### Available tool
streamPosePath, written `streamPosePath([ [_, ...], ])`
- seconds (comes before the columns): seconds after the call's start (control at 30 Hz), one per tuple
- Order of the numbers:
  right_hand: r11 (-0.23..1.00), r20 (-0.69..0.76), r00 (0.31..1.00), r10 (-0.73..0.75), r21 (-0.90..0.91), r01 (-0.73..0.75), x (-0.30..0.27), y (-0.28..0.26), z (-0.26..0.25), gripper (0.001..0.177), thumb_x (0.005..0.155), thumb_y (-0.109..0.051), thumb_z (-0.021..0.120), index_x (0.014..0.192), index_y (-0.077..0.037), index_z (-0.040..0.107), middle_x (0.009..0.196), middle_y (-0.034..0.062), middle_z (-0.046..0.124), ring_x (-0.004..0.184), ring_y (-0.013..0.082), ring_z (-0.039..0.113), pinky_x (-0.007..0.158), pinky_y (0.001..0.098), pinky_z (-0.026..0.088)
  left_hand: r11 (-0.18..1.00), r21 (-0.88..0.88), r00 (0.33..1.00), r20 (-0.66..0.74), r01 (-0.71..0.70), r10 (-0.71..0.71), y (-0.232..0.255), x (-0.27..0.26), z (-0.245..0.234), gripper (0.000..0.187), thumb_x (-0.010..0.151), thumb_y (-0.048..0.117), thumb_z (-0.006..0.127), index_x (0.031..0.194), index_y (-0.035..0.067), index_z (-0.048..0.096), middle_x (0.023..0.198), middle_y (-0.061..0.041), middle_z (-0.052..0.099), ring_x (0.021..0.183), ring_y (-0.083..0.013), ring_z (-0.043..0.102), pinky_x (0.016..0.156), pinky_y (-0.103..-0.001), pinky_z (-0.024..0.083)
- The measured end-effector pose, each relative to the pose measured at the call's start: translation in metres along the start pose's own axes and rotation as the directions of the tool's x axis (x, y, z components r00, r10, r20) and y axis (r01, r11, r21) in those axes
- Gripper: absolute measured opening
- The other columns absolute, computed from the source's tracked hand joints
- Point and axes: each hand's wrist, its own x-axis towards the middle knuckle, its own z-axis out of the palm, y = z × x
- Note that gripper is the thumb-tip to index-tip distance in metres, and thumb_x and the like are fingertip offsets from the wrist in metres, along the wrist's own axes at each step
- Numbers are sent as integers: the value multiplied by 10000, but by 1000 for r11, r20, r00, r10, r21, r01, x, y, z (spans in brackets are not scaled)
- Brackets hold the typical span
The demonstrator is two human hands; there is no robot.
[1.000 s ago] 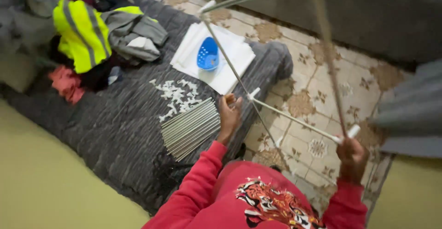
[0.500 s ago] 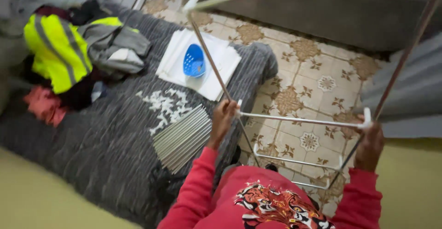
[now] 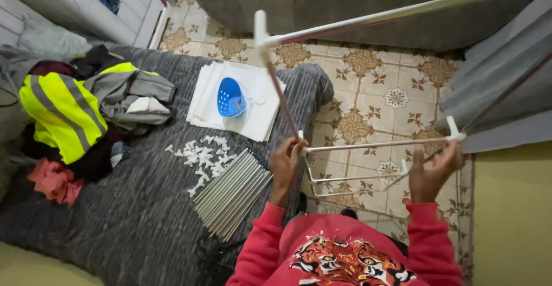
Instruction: Assembling a small storage rack using metal rods and plastic connectors.
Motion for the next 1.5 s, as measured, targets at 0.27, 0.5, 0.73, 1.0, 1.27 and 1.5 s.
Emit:
streamPosePath([
  [0.27, 970, 438, 875, 207, 25, -242, -57, 35, 50, 708, 1001, -347, 639, 1519, 54, 373, 1433, 259, 567, 1335, 342, 562, 1105, 402, 457, 995, 42, 994, 62, -95, 92, 46, -18, 66, 149, 966, 133, 688, 1035, 10, 736, 897, -128, 770, 795, -197, 756, 700, -317, 560],
  [0.5, 810, 718, 617, 322, 128, -572, -89, -29, 56, 597, 946, -235, 634, 1479, -58, 432, 1426, 123, 574, 1302, 203, 564, 1031, 354, 490, 998, -12, 982, 183, 55, -51, 56, -35, 84, 193, 975, 137, 668, 1115, 12, 718, 919, -120, 784, 827, -165, 766, 694, -298, 574],
  [0.73, 787, 699, 686, 201, 301, -538, -81, 10, 43, 422, 1010, -295, 688, 1249, 37, 580, 1187, 122, 662, 1092, 162, 633, 902, 301, 530, 977, -199, 961, 275, 72, -15, 52, -48, 98, 180, 1018, 127, 626, 1110, -13, 692, 948, -106, 771, 830, -137, 747, 697, -274, 592],
  [1.0, 847, 678, 725, 118, 313, -430, -80, 23, 31, 575, 946, -499, 636, 1291, -40, 609, 972, -9, 662, 829, 66, 569, 679, 242, 456, 997, -48, 929, 365, -53, 67, 71, -41, 97, 193, 1003, 163, 687, 1021, -29, 666, 860, -156, 748, 779, -224, 781, 593, -316, 603],
  [1.27, 821, 723, 675, 146, 292, -491, -78, 44, 29, 428, 999, -296, 611, 1296, 13, 614, 980, 10, 648, 860, 86, 573, 720, 263, 500, 931, 114, 906, 298, -347, 301, 78, -41, 99, 203, 940, 188, 745, 1016, 2, 716, 973, -162, 750, 888, -321, 748, 744, -400, 590],
  [1.5, 645, 784, 620, 18, 465, -606, -74, 23, 35, 328, 1040, -154, 442, 1304, -1, 563, 1182, 26, 647, 1111, 114, 644, 978, 282, 535, 988, -112, 903, 404, -109, 145, 84, -44, 102, 186, 1053, 145, 577, 1145, 0, 648, 1110, -186, 721, 1015, -317, 732, 840, -377, 606],
])
